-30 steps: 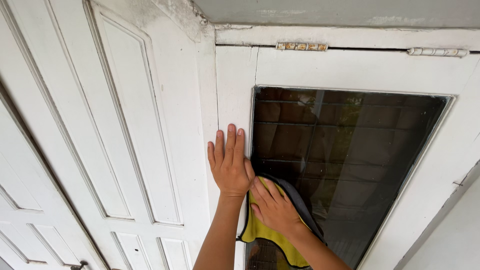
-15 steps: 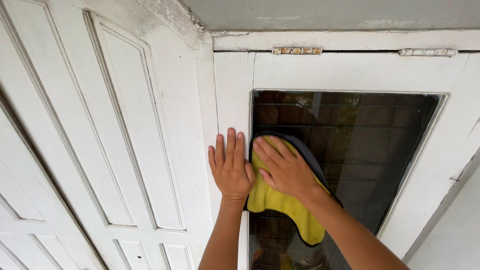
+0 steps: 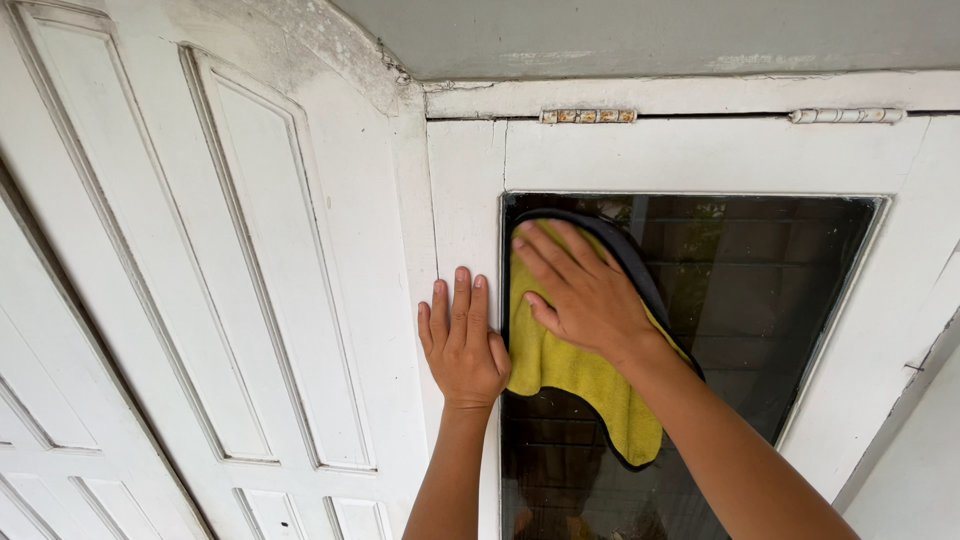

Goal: The person cleans a glass window pane in a white frame with a yellow cloth, wiping the surface and the edges.

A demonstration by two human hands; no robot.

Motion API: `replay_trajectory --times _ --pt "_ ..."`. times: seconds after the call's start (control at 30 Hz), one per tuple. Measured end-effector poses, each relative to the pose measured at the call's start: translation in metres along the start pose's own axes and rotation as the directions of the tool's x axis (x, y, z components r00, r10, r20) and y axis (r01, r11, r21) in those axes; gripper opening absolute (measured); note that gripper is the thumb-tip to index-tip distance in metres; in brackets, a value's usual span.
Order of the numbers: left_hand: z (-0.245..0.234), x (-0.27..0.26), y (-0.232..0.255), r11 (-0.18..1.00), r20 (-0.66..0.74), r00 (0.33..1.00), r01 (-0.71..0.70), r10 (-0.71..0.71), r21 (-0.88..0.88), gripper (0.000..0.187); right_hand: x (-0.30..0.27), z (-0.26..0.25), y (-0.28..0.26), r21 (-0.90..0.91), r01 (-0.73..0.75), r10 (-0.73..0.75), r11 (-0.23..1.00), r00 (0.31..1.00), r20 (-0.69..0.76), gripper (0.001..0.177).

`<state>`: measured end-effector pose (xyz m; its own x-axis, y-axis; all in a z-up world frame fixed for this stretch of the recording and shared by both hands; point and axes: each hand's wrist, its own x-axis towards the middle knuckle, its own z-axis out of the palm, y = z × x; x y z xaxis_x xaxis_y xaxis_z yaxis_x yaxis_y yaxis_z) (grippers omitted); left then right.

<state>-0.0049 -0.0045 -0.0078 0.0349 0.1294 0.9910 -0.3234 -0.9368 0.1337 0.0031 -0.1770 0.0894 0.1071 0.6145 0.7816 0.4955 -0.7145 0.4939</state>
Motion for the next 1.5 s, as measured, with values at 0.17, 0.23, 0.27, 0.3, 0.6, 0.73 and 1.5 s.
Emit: replay_trajectory --times 0.17,0.23,0.27,0.3,0.6,0.73,1.5 --pt "0.001 0.000 0.002 1.000 -0.001 1.000 0.013 -0.013 0.018 0.063 -0.023 -0.014 0.011 -0.115 -0.157 0.147 0.981 0.985 -0.092 0.065" --pt "0.001 0.001 0.006 0.999 -0.021 1.000 0.012 -0.011 0.031 0.063 -0.020 -0.014 0.010 -0.136 -0.179 0.167 0.975 0.981 -0.095 0.064" --pt "0.002 0.001 0.007 0.999 -0.031 0.999 0.012 -0.011 0.039 0.064 -0.017 -0.013 0.008 -0.152 -0.188 0.176 0.970 0.980 -0.088 0.064" --pt "0.001 0.001 0.008 0.999 -0.026 1.000 0.014 -0.013 0.039 0.064 -0.014 -0.013 0.004 -0.166 -0.199 0.189 0.966 0.979 -0.076 0.064" --pt "0.001 0.003 0.004 0.999 -0.045 0.999 -0.004 0.006 0.033 0.061 0.021 0.000 -0.015 -0.165 -0.103 0.112 0.981 0.993 0.044 0.058" --pt "0.000 0.002 0.001 1.000 -0.052 0.998 -0.016 0.017 0.018 0.060 0.015 0.000 -0.008 -0.099 -0.074 0.076 0.992 0.997 0.020 0.059" --pt "0.002 0.000 0.011 0.996 -0.017 1.000 -0.001 0.002 0.092 0.064 -0.151 0.035 0.111 -0.834 -0.551 0.707 0.013 0.595 -0.382 0.055"
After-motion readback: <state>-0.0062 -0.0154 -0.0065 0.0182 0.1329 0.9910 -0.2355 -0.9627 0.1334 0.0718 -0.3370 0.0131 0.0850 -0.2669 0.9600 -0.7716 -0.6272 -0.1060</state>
